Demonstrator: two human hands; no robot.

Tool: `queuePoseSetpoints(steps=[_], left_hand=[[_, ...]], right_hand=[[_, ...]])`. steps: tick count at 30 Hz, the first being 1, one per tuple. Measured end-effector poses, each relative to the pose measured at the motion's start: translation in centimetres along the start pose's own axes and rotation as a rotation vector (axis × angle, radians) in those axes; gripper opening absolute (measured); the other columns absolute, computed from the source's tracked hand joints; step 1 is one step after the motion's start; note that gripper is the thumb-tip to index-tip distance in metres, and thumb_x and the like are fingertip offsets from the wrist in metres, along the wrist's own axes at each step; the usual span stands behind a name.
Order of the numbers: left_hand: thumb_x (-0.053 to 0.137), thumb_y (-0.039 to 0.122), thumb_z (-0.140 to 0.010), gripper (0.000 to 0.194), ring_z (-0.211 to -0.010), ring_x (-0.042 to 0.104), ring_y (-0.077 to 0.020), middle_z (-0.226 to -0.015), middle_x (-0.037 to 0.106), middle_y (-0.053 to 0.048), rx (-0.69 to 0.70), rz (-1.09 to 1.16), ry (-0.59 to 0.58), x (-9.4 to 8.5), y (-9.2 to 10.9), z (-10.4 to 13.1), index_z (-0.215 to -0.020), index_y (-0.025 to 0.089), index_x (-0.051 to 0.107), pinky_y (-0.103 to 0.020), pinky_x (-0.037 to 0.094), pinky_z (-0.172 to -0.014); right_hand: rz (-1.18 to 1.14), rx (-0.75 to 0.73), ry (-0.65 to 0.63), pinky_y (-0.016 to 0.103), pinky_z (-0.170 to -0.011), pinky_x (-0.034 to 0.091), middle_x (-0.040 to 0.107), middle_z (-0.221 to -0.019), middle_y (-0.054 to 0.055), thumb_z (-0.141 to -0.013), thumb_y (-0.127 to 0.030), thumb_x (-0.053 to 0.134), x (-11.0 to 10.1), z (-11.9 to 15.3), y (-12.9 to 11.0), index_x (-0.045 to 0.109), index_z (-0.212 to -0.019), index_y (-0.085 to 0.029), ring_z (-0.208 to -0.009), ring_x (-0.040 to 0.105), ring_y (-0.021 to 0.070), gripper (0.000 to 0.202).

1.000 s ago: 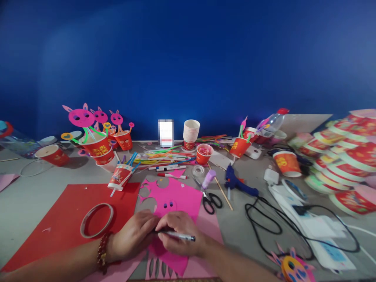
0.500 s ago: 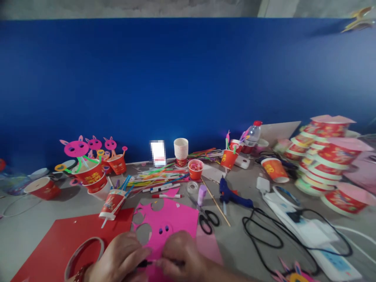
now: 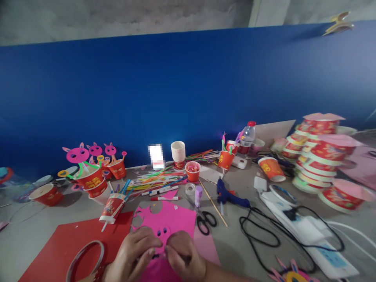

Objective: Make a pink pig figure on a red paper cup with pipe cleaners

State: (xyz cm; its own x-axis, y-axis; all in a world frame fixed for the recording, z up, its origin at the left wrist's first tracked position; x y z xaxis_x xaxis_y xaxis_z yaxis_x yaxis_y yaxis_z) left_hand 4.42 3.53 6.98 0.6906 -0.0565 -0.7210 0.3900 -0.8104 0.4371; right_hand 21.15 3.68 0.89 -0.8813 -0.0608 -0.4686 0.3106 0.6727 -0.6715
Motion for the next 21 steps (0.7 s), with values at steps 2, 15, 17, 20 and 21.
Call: queuePoseSetpoints(steps=[2,15,17,20,21], left_hand=[[0.034,0.038,-0.099,0.033,-0.054,0.059,-0.0158,-0.064,0.065,-0.003,0.031,-0.039,-0.102,1.3,-1.2,0.7,-0.089,0.02,0.06,-0.025,0.04,-0.049],[0.053,0.029,-0.094,0.021,-0.105,0.057,-0.0269,-0.11,0.062,-0.01,-0.328,-0.711,-0.255,-1.9,-12.3,-2.6,-0.111,0.02,0.062,-0.042,0.045,-0.091],[0.054,0.024,-0.093,0.027,-0.114,0.052,-0.0284,-0.121,0.058,-0.012,-0.327,-0.704,-0.257,-1.0,-12.3,-2.7,-0.119,0.021,0.059,-0.044,0.042,-0.095],[0.051,0.019,-0.093,0.025,-0.12,0.047,-0.0277,-0.128,0.055,-0.01,-0.284,-0.658,-0.286,0.2,-12.1,-2.9,-0.116,0.023,0.061,-0.044,0.038,-0.101],[0.051,0.019,-0.093,0.023,-0.12,0.048,-0.0273,-0.126,0.056,-0.009,-0.265,-0.637,-0.3,0.4,-12.0,-3.1,-0.113,0.023,0.062,-0.043,0.038,-0.102]], right_hand=[[-0.103,0.065,0.001,0.03,-0.047,0.032,0.031,-0.045,-0.003,-0.096,-0.034,0.036,-0.2,-0.9,0.6,0.023,-0.054,-0.023,-0.042,0.037,0.0146,0.045],[-0.266,0.394,-0.072,0.021,-0.048,0.024,0.036,-0.058,-0.006,-0.094,-0.046,0.052,0.4,-1.6,1.8,0.044,-0.065,-0.02,-0.053,0.033,0.0088,0.039],[-0.28,0.4,-0.041,0.022,-0.049,0.024,0.036,-0.057,-0.006,-0.094,-0.045,0.051,0.1,-1.6,1.9,0.043,-0.066,-0.02,-0.052,0.033,0.009,0.039],[-0.349,0.434,0.041,0.023,-0.047,0.025,0.035,-0.054,-0.007,-0.095,-0.047,0.049,-0.4,-1.8,2.2,0.042,-0.066,-0.021,-0.048,0.033,0.0092,0.039],[-0.37,0.446,0.069,0.023,-0.046,0.025,0.035,-0.052,-0.008,-0.094,-0.047,0.049,-0.6,-1.8,2.4,0.042,-0.066,-0.022,-0.046,0.033,0.0092,0.039]])
Point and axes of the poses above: each hand's wrist, its own z-axis away from the middle knuckle, its own x-axis out of the palm, y = z × x, the point moved 2 cm from there along -z, towards the middle knuckle
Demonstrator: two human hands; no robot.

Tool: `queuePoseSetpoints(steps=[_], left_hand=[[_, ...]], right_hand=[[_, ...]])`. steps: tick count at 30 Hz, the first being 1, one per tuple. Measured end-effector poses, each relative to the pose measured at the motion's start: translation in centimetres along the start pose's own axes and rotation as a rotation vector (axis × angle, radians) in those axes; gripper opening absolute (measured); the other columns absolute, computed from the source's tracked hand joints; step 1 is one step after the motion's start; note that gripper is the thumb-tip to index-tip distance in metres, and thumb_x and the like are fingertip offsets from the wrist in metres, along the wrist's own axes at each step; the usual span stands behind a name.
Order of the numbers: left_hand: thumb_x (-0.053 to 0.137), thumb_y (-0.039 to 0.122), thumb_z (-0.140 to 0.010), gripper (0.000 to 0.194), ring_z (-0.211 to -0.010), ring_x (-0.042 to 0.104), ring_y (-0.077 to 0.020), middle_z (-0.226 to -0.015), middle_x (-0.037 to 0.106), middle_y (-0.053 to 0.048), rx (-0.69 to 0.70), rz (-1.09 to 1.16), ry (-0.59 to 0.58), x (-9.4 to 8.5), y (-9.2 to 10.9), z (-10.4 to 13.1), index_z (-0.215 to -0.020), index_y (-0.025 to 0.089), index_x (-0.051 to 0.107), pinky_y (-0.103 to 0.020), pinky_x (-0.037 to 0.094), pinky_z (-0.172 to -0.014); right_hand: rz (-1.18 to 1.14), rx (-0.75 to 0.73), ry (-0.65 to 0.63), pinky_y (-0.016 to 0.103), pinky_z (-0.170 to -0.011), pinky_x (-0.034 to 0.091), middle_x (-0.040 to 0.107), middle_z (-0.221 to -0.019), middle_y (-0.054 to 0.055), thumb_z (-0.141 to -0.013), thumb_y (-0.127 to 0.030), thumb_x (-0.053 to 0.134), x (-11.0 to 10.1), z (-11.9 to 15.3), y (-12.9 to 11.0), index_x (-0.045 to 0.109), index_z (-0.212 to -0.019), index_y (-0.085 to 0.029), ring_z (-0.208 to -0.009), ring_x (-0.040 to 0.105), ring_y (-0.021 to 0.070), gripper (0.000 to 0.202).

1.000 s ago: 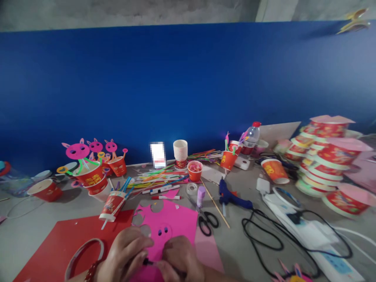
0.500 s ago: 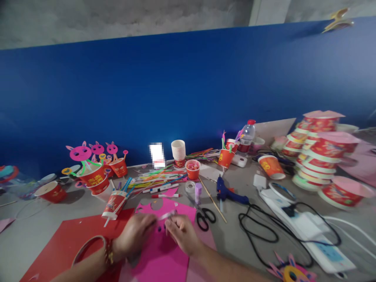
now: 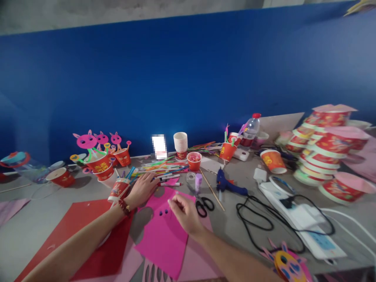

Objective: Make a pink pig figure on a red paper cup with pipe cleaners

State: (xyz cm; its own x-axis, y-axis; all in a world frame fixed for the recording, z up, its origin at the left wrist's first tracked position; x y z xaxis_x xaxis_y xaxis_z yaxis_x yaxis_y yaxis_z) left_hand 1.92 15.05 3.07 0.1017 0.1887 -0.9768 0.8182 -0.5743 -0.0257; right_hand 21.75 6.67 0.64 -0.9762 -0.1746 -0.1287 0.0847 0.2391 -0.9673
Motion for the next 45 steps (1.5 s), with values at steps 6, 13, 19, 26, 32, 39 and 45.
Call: queuePoseSetpoints(steps=[6,13,19,26,32,39,45], left_hand=[[0.054,0.019,-0.091,0.014,-0.112,0.053,-0.0283,-0.113,0.061,-0.012,0.025,0.098,0.006,-0.3,0.3,-1.2,-0.1,0.017,0.064,-0.044,0.042,-0.099],[0.039,0.018,-0.098,0.016,-0.092,0.063,-0.0217,-0.096,0.066,-0.008,-0.041,0.292,0.081,-2.6,1.6,1.0,-0.103,0.018,0.054,-0.036,0.05,-0.085],[0.041,0.027,-0.099,0.015,-0.079,0.067,-0.0181,-0.092,0.068,-0.005,-0.027,0.628,0.04,-2.0,4.8,5.5,-0.109,0.02,0.049,-0.027,0.05,-0.071],[0.039,0.029,-0.098,0.019,-0.07,0.058,-0.0184,-0.08,0.062,-0.004,-0.029,0.692,-0.123,-2.4,6.8,6.6,-0.09,0.02,0.053,-0.026,0.04,-0.063],[0.038,0.048,-0.099,0.036,-0.057,0.033,-0.0102,-0.066,0.039,0.005,-0.13,1.309,-0.39,-4.5,8.3,9.6,-0.077,0.02,0.043,-0.022,0.027,-0.052],[0.046,0.059,-0.093,0.045,-0.044,0.021,-0.0064,-0.055,0.03,0.009,-0.324,1.87,-0.641,-4.6,9.7,11.7,-0.071,0.021,0.038,-0.022,0.016,-0.042],[0.036,0.054,-0.099,0.046,-0.055,0.034,-0.0087,-0.063,0.039,0.004,-0.175,1.511,-0.507,-6.5,9.2,11.4,-0.071,0.019,0.042,-0.022,0.03,-0.052]], right_hand=[[-0.034,0.03,0.009,0.022,-0.046,0.028,0.039,-0.05,-0.008,-0.093,-0.048,0.052,-0.2,-0.6,0.5,0.043,-0.066,-0.022,-0.044,0.035,0.009,0.039],[-0.031,0.072,-0.053,0.022,-0.047,0.033,0.052,-0.053,-0.006,-0.09,-0.051,0.057,-0.3,-1.0,0.6,0.059,-0.093,-0.019,-0.047,0.044,0.0107,0.032],[-0.306,0.203,-0.072,0.021,-0.041,0.034,0.062,-0.064,-0.002,-0.086,-0.059,0.058,0.4,-0.3,-0.4,0.059,-0.096,-0.019,-0.042,0.045,0.0088,0.042],[-0.199,0.085,-0.171,0.021,-0.045,0.032,0.054,-0.055,-0.005,-0.086,-0.054,0.063,0.4,0.5,-2.4,0.055,-0.072,-0.019,-0.047,0.045,0.0089,0.038],[-0.009,-0.127,-0.324,0.022,-0.051,0.037,0.058,-0.055,-0.002,-0.09,-0.05,0.059,0.1,1.6,-5.1,0.059,-0.069,-0.018,-0.051,0.051,0.0108,0.038],[0.006,-0.146,-0.376,0.022,-0.052,0.039,0.061,-0.057,0.0,-0.09,-0.055,0.057,0.4,2.3,-5.3,0.061,-0.068,-0.017,-0.052,0.052,0.0113,0.043],[0.115,-0.115,-0.379,0.024,-0.055,0.042,0.066,-0.059,0.001,-0.092,-0.053,0.053,1.0,2.9,-5.8,0.062,-0.069,-0.021,-0.054,0.058,0.0134,0.04]])
Point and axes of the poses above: each hand's wrist, its own z-axis away from the middle knuckle, its own x-axis out of the palm, y = z × x, the point moved 2 cm from there along -z, towards the middle knuckle
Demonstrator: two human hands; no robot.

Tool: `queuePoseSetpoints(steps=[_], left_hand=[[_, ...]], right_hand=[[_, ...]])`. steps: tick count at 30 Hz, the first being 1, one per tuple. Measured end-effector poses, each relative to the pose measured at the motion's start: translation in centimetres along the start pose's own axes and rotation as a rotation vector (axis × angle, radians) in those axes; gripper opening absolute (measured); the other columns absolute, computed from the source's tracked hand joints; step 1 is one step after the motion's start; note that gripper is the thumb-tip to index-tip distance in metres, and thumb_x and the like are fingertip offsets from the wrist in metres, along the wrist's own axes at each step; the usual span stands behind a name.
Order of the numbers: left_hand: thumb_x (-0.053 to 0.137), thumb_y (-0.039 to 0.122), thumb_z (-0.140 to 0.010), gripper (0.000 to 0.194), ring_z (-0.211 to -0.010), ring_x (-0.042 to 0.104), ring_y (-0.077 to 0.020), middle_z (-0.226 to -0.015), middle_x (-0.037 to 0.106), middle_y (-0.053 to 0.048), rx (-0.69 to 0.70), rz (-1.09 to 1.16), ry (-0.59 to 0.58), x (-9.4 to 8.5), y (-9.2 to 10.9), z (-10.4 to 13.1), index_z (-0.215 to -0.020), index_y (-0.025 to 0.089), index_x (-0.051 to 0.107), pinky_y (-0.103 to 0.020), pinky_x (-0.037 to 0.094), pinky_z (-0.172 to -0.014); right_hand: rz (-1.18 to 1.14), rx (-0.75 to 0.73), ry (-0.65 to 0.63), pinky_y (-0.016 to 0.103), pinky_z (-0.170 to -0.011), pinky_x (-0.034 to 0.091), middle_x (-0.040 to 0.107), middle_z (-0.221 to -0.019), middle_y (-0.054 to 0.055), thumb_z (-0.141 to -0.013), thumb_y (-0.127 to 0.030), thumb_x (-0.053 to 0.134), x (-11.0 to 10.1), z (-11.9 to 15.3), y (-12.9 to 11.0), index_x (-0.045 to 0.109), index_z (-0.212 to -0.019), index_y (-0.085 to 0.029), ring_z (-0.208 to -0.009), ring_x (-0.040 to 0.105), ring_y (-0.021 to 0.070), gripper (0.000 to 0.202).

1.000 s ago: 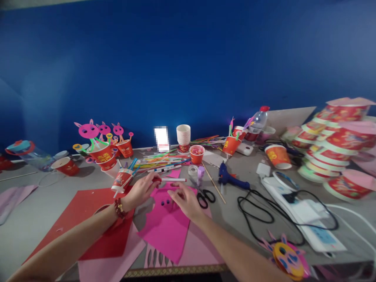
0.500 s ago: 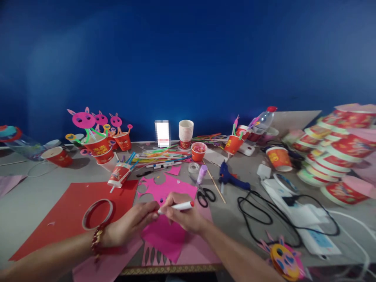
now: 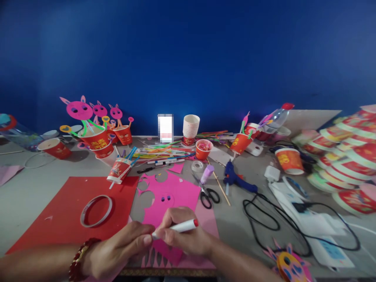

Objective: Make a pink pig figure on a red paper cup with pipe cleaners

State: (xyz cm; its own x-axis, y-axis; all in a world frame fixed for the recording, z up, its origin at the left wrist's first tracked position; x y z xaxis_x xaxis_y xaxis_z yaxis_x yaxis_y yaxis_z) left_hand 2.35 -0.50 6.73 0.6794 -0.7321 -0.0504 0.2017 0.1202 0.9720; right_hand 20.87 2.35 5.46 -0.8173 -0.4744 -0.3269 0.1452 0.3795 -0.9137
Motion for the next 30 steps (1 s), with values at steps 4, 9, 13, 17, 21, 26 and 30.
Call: queuePoseSetpoints(steps=[4,9,13,17,21,26,30], left_hand=[[0.037,0.06,-0.096,0.049,-0.05,0.035,-0.0087,-0.057,0.04,0.004,-0.002,0.121,-0.155,-0.2,-0.4,0.4,-0.069,0.019,0.042,-0.023,0.028,-0.047],[0.017,0.058,-0.099,0.053,-0.043,0.027,-0.0097,-0.05,0.031,0.006,-0.079,0.063,0.113,-3.0,-2.8,2.8,-0.061,0.023,0.03,-0.024,0.027,-0.042],[0.034,0.043,-0.101,0.035,-0.07,0.057,-0.0165,-0.079,0.065,-0.004,0.241,-0.76,0.328,-4.1,-2.0,3.1,-0.084,0.02,0.055,-0.028,0.046,-0.067],[0.041,0.033,-0.101,0.023,-0.113,0.057,-0.0238,-0.121,0.067,-0.01,0.528,-1.152,0.186,-2.2,-2.1,0.3,-0.096,0.018,0.058,-0.037,0.046,-0.093],[0.052,0.034,-0.097,0.018,-0.124,0.051,-0.025,-0.136,0.06,-0.007,0.527,-1.259,0.174,-1.5,-4.1,-1.7,-0.095,0.017,0.059,-0.039,0.043,-0.101],[0.056,0.031,-0.094,0.015,-0.121,0.054,-0.0236,-0.135,0.06,-0.007,0.484,-1.245,0.18,-2.0,-5.4,-1.9,-0.099,0.017,0.061,-0.039,0.045,-0.1],[0.056,0.032,-0.095,0.015,-0.123,0.053,-0.0234,-0.137,0.059,-0.007,0.486,-1.245,0.162,-2.1,-5.2,-1.9,-0.099,0.018,0.061,-0.039,0.043,-0.102]], right_hand=[[-0.003,-0.091,0.033,0.026,-0.054,0.045,0.068,-0.059,0.0,-0.089,-0.041,0.061,-0.5,0.1,-2.1,0.064,-0.069,-0.024,-0.053,0.062,0.0146,0.026],[-0.26,-0.07,0.555,0.027,-0.036,0.031,0.038,-0.037,-0.005,-0.096,-0.041,0.051,-5.9,2.5,-4.6,0.047,-0.06,-0.026,-0.033,0.037,0.0127,0.039],[-0.229,0.188,0.487,0.025,-0.036,0.034,0.058,-0.051,0.0,-0.091,-0.039,0.061,-5.6,2.7,-2.4,0.059,-0.071,-0.024,-0.038,0.047,0.0129,0.025],[-0.082,0.3,0.212,0.023,-0.045,0.04,0.065,-0.067,0.001,-0.092,-0.04,0.058,-2.6,0.5,1.4,0.063,-0.088,-0.02,-0.05,0.053,0.0125,0.021],[0.121,0.26,0.197,0.023,-0.051,0.036,0.058,-0.064,-0.002,-0.089,-0.031,0.06,-2.3,-0.6,3.3,0.063,-0.083,-0.02,-0.055,0.048,0.0121,0.013],[0.075,0.25,0.191,0.024,-0.051,0.034,0.052,-0.06,-0.003,-0.088,-0.025,0.053,-2.1,-1.0,4.4,0.057,-0.075,-0.02,-0.052,0.045,0.0119,0.014],[0.059,0.272,0.263,0.024,-0.045,0.028,0.043,-0.053,-0.005,-0.085,-0.025,0.053,-1.5,-1.2,5.5,0.054,-0.069,-0.02,-0.047,0.037,0.0109,0.017]])
Point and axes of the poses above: each hand's wrist, its own z-axis away from the middle knuckle, its own x-axis out of the palm, y = z × x, the point moved 2 cm from there along -z, towards the middle knuckle
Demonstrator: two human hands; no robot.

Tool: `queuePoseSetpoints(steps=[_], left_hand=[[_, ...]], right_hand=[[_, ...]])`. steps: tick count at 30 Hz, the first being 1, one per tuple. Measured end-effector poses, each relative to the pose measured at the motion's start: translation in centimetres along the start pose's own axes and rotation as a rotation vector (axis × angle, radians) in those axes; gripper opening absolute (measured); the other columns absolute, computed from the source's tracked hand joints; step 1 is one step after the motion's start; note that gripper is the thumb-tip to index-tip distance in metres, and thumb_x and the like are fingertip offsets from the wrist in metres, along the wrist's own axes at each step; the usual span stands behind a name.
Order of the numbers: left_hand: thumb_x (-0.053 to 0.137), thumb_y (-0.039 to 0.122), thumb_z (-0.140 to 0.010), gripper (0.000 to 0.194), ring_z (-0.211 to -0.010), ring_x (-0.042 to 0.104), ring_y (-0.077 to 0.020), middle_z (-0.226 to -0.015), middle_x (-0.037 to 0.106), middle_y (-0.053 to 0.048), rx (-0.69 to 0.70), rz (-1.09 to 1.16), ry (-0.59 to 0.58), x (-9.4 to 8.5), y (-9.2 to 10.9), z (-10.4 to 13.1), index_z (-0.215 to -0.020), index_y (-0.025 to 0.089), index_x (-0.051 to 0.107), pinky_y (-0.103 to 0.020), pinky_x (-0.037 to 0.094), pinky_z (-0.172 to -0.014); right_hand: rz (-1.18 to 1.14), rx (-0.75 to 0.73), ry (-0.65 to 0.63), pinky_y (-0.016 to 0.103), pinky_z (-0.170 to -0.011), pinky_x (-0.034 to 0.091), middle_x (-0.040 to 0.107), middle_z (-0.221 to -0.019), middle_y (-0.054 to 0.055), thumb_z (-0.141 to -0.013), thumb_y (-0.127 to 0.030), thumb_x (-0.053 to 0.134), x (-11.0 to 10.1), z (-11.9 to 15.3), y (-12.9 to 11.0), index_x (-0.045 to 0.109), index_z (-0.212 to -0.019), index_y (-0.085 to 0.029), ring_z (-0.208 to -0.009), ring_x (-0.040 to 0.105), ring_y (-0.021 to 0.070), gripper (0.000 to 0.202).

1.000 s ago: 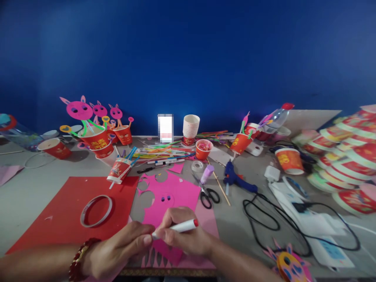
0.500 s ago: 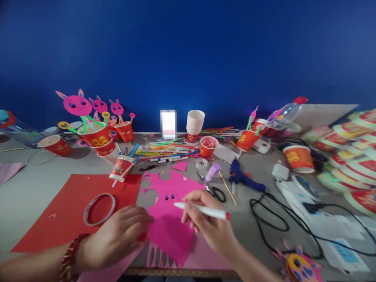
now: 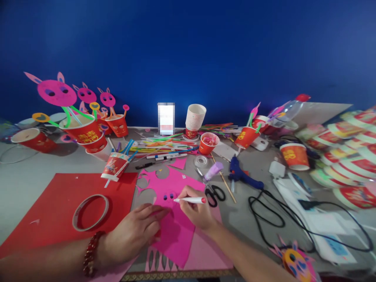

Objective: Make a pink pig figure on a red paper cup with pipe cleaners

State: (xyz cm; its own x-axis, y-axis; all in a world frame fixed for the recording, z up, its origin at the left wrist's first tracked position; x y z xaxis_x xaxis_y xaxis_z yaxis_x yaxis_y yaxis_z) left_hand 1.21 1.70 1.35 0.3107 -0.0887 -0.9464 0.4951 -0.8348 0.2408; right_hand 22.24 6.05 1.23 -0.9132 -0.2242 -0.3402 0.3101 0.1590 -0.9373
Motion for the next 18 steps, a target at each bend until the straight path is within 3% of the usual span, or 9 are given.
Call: queuePoseSetpoints(steps=[7,18], left_hand=[[0.054,0.033,-0.096,0.018,-0.124,0.052,-0.0232,-0.138,0.058,-0.008,-0.003,-0.015,-0.042,-0.04,-0.07,-0.19,-0.099,0.017,0.061,-0.04,0.042,-0.103],[0.051,0.035,-0.097,0.02,-0.123,0.053,-0.0236,-0.139,0.057,-0.007,-0.01,-0.016,-0.057,0.18,-0.14,-0.18,-0.098,0.018,0.06,-0.04,0.042,-0.102]], right_hand=[[0.096,-0.091,0.002,0.025,-0.046,0.028,0.047,-0.055,-0.004,-0.086,-0.02,0.051,0.18,-0.02,0.35,0.056,-0.068,-0.021,-0.048,0.039,0.0116,0.018],[0.111,-0.109,-0.033,0.025,-0.05,0.032,0.05,-0.058,-0.003,-0.089,-0.022,0.051,0.32,0.04,0.74,0.058,-0.072,-0.02,-0.051,0.043,0.012,0.019]])
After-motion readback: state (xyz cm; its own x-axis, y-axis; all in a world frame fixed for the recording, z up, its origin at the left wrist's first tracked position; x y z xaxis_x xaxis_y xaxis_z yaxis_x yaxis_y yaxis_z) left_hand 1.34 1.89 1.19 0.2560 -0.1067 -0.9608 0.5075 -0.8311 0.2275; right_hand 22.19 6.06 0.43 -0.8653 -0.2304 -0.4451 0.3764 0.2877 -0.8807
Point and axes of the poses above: each hand's wrist, its own z-axis away from the middle knuckle, its own x-axis out of the palm, y = z × x, the point moved 2 cm from there along -z, towards the middle knuckle
